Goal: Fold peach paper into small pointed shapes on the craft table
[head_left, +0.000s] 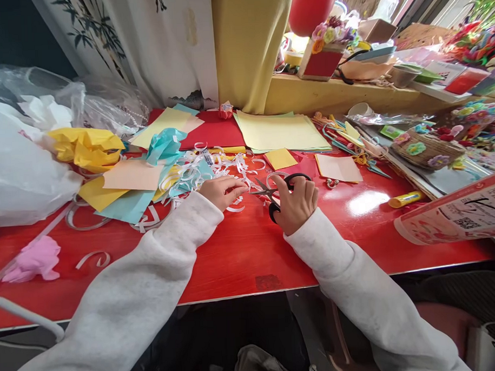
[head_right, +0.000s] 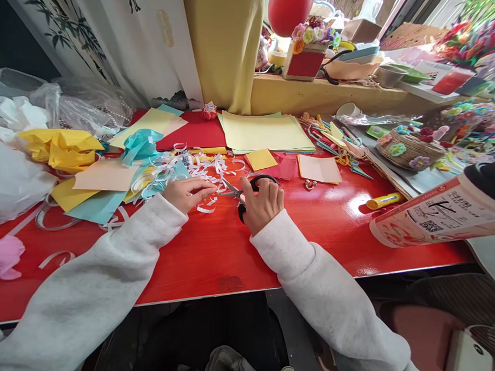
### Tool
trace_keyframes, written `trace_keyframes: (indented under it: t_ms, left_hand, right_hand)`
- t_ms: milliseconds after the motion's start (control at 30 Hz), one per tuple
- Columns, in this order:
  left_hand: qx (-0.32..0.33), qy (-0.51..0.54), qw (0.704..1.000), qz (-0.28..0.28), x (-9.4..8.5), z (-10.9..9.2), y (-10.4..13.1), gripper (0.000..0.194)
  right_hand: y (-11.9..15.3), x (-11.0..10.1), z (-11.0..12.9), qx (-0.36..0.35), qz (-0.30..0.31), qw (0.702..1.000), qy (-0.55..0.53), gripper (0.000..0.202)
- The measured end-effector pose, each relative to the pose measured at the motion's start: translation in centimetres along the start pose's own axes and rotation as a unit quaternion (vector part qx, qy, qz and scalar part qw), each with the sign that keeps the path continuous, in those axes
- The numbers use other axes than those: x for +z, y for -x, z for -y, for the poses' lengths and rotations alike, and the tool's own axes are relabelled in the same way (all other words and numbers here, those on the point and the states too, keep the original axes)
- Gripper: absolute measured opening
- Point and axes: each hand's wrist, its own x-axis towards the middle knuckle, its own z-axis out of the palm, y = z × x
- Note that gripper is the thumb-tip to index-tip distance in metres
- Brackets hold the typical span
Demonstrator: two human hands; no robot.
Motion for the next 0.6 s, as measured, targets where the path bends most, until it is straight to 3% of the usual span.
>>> trace_keyframes:
  t_ms: [300,500,600]
  left_hand:
    - [-0.018,0.03,0.999,-0.009,0.4,0.0,0.1,0.017]
    - [-0.14,0.079,0.982,-0.103,0.0,0.4,-0.1,0.022]
    - [-0.113,0.017,0.982,-0.15,0.0,1.9,-0.3,0.022]
  right_hand:
    - [0.0,-0.2,-0.1,-0.031,0.023,0.999,0.001,0.05]
    - [-0.1,-0.4,0.1,-0.019,0.035,0.999,-0.012,0.054]
    - [-0.1,-0.4,0.1,-0.011,0.033,0.999,-0.018,0.053]
